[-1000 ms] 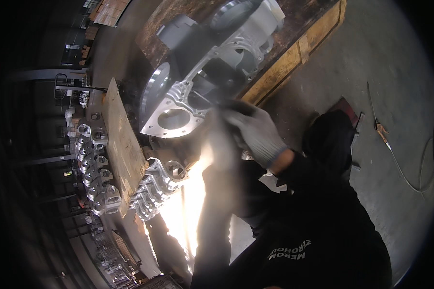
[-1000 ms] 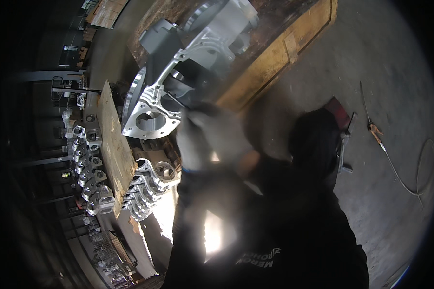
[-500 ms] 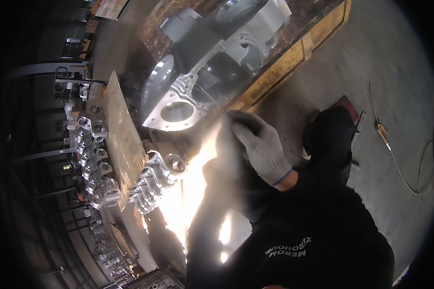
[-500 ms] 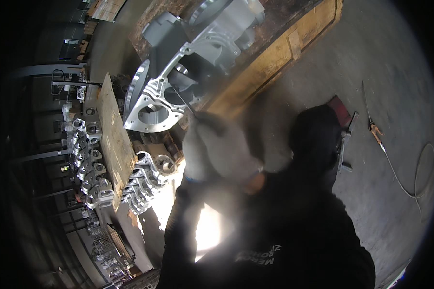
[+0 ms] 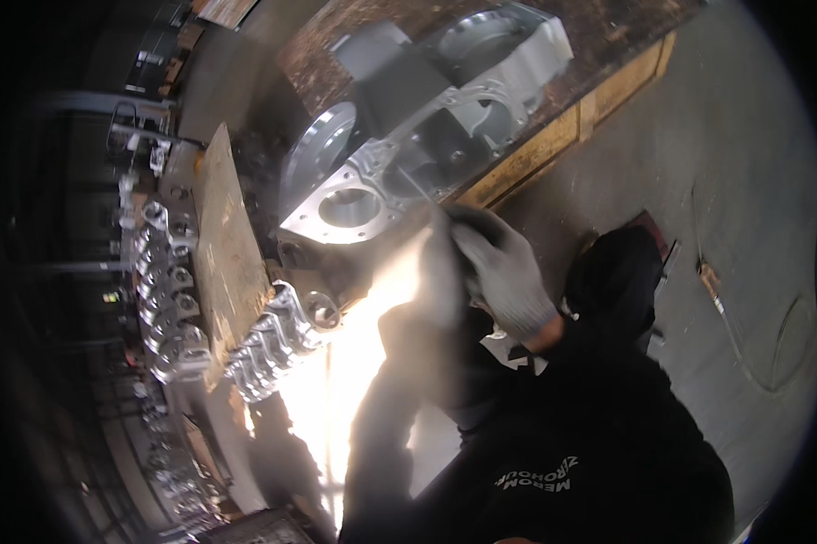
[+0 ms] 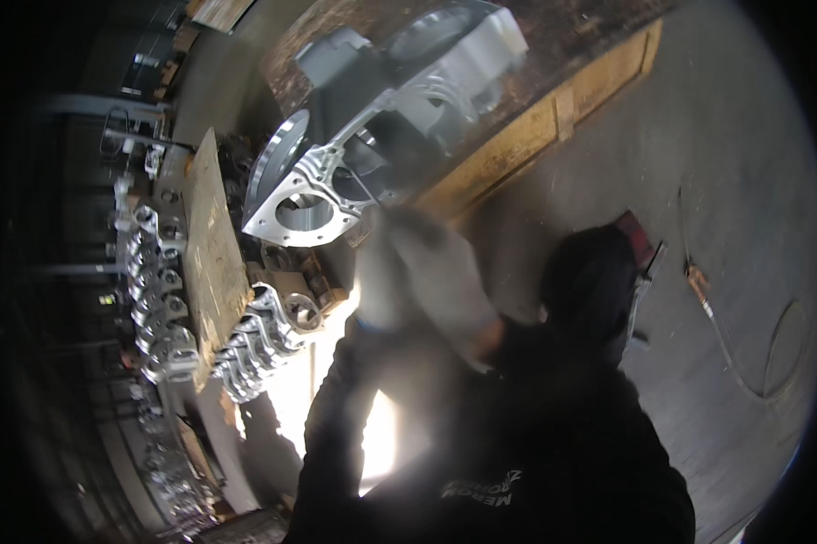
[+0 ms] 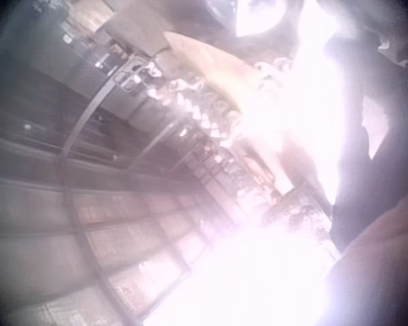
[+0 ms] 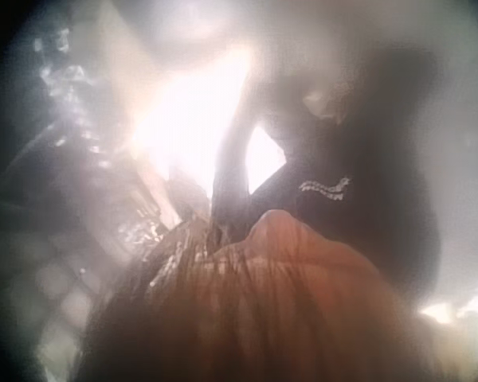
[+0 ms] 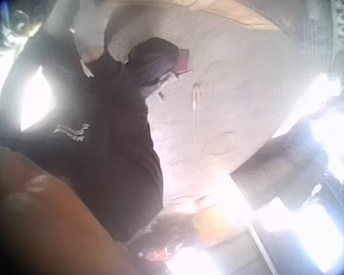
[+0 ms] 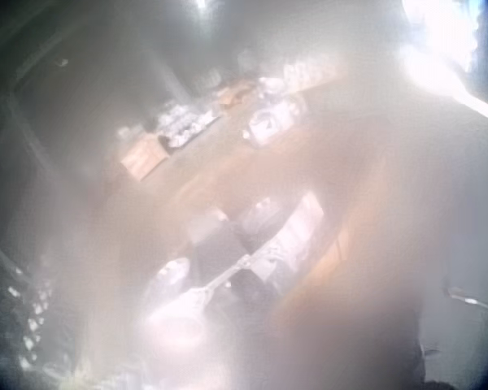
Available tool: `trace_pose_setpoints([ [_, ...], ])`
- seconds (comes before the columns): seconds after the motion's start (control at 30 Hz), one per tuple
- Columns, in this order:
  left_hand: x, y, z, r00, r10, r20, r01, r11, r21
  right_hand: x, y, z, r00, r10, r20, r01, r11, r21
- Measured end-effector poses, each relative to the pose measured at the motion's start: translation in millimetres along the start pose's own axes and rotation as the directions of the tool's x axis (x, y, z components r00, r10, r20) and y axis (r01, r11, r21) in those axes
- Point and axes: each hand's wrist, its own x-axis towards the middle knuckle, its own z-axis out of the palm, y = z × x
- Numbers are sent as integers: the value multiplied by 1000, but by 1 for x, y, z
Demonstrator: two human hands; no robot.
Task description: The person deburrs and sands a metal engine block on a wooden workbench. They use a deburring tool to scrape edges and a sanding block to smooth surfaces, repeatedly repositioning the part to access different areas. The finished part is placed on a stack of similar parts at the end.
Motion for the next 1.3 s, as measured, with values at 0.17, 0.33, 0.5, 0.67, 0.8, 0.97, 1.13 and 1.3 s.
trace_pose_setpoints([
  [0.17,3,31,39,977,-193,-87,205,966,157,-8,33,-1,932,-354,-76,305,882,-360],
  [0.33,-65,37,49,956,-294,24,273,851,-449,-15,40,-16,990,141,17,-127,830,544],
  [0.5,-68,38,29,955,-295,43,296,923,-246,-1,34,-21,985,-168,28,169,947,-274],
  [0.67,-32,32,43,984,-163,-70,164,987,0,7,7,-13,952,131,276,-301,564,769],
  [0.8,-13,16,62,980,-86,-177,132,954,268,-4,-22,-4,912,121,391,-306,836,455],
  [0.97,-11,-2,76,960,-35,-277,156,891,427,-15,-33,14,958,266,-108,-240,948,211],
  [1.13,-6,-6,75,966,-78,-247,179,889,421,-11,-28,22,988,154,-27,-144,964,222],
  [1.3,14,2,63,947,-291,-135,315,922,223,-6,-26,21,949,283,-137,-259,951,169],
])
